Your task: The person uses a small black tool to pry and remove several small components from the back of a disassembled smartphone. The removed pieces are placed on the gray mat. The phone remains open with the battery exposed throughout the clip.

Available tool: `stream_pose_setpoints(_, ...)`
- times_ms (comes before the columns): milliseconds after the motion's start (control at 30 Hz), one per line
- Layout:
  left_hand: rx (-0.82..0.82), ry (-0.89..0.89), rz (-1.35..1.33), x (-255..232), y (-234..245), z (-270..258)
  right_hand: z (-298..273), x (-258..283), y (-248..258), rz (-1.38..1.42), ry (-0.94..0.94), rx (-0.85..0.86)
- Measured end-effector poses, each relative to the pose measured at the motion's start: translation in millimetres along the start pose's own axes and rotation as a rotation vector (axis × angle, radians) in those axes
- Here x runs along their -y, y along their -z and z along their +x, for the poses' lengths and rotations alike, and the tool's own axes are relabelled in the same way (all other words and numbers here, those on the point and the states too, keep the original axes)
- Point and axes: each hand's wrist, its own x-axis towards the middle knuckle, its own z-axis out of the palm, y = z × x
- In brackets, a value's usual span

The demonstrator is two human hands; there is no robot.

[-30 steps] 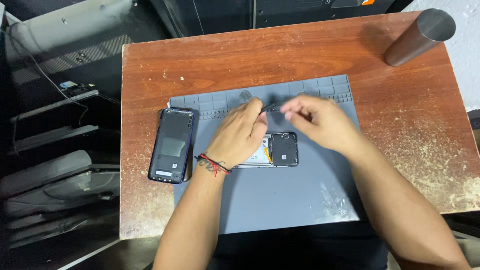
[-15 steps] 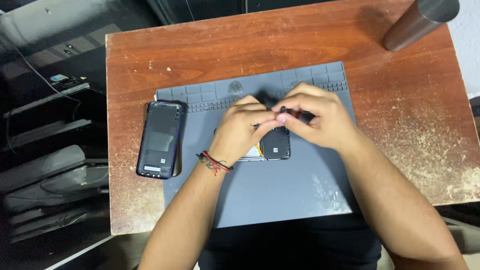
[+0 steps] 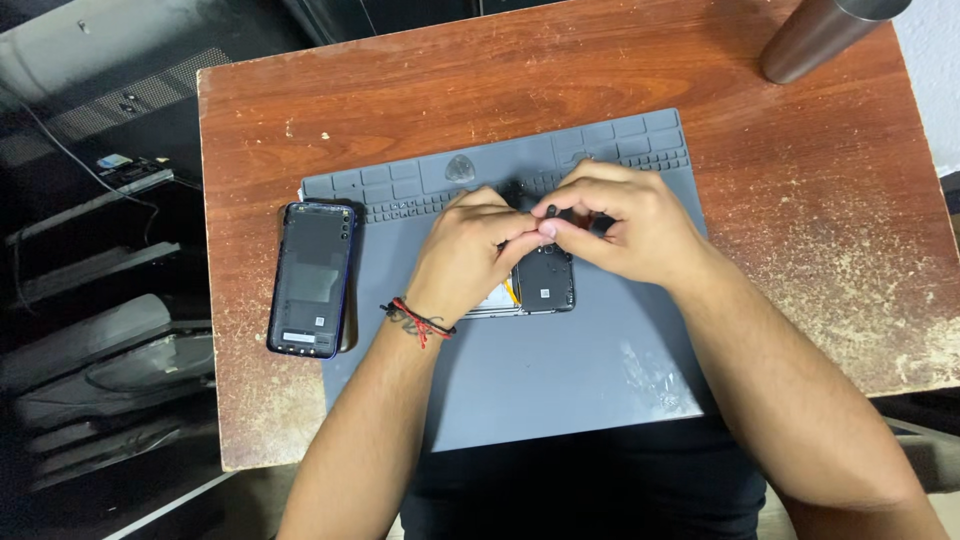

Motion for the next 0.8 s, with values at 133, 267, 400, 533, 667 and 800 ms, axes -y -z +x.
stream_pose_setpoints(133, 0.019, 0.012, 0.002, 1.0, 0.0, -0.2, -0.2, -0.4, -0.2, -0.013, -0.003, 0.005)
stream_pose_setpoints(267, 0.023, 0.009, 0.026, 2.5, -1.3, -1.4, -1.0, -1.3, -0.7, -0.029, -0.021, 0.017)
stream_pose_setpoints(400, 0.030, 0.018, 0.030, 3.6, -1.8, -2.2, -0.5, -0.6, -0.9, -0.039, -0.032, 0.024)
stream_pose_setpoints(533, 0.056, 0.023, 0.035, 1.7, 0.0, -1.3, -0.1, 2.5, -1.0, -0.037, -0.043, 0.029)
stream_pose_setpoints(667, 0.089, 0.026, -0.011, 0.0, 0.9, 1.7, -1.2, 5.1, -1.4, 0.048, -0.013, -0.013)
stream_pose_setpoints(800, 0.120, 0.032, -0.028, 5.1, 0.8, -1.5, -2.3, 3.2, -3.2, 0.083, 0.003, -0.049)
